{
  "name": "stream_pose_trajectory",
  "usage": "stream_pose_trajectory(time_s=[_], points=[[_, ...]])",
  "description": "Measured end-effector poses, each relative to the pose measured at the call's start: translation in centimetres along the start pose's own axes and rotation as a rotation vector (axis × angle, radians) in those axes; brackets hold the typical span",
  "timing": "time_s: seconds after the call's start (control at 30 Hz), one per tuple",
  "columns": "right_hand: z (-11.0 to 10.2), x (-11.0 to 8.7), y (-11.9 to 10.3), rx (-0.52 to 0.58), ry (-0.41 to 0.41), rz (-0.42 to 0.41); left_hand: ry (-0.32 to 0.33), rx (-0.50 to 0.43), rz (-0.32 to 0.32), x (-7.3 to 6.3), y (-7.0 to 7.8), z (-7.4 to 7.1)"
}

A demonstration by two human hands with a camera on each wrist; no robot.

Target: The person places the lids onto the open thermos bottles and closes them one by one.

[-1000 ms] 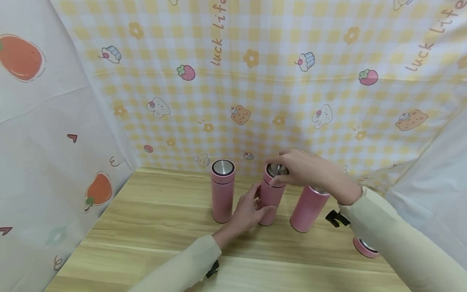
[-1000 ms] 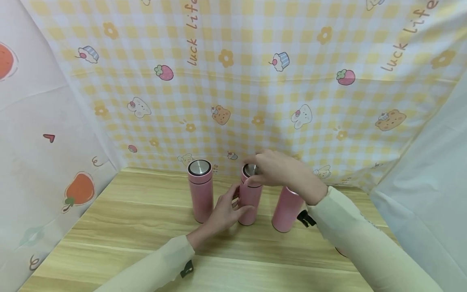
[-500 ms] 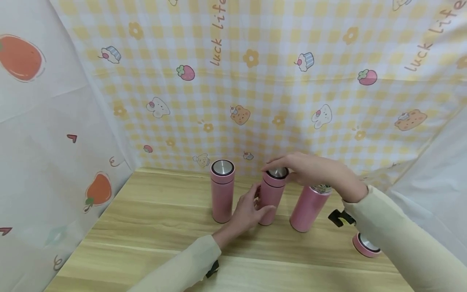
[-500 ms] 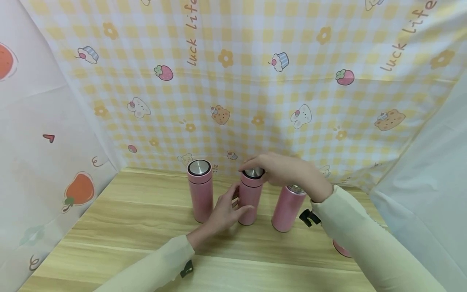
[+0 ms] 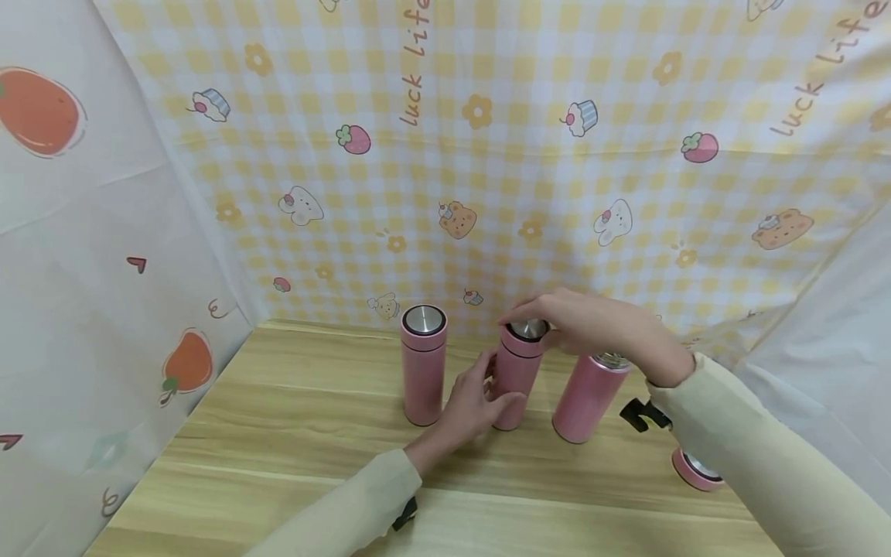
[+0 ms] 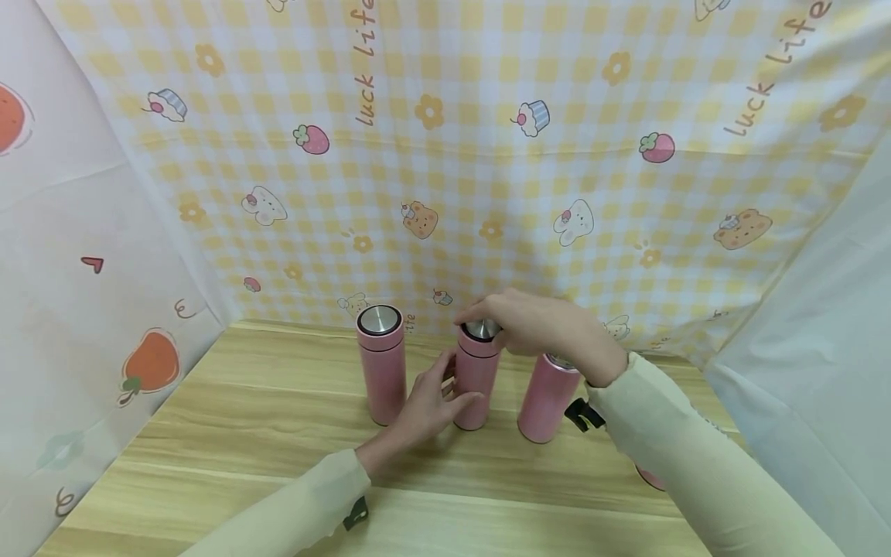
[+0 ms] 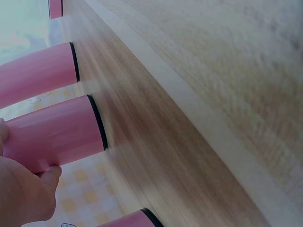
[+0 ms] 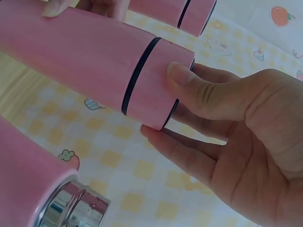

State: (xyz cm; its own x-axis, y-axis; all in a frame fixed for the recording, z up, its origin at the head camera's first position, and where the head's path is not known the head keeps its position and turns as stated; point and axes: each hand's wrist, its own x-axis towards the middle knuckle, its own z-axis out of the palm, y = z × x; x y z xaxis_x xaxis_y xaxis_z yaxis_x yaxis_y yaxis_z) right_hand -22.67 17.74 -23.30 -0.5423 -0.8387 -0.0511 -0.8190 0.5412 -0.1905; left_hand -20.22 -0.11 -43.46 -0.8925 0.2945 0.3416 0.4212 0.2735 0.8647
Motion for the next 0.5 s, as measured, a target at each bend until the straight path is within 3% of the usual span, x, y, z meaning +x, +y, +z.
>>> stream_pose_trajectory(time_s=[0.5], points=[[-0.38,0.43,-0.43,-0.026,-0.007,0.081,-0.004,0.007,-0.015,-0.05,-0.04,-0.04]])
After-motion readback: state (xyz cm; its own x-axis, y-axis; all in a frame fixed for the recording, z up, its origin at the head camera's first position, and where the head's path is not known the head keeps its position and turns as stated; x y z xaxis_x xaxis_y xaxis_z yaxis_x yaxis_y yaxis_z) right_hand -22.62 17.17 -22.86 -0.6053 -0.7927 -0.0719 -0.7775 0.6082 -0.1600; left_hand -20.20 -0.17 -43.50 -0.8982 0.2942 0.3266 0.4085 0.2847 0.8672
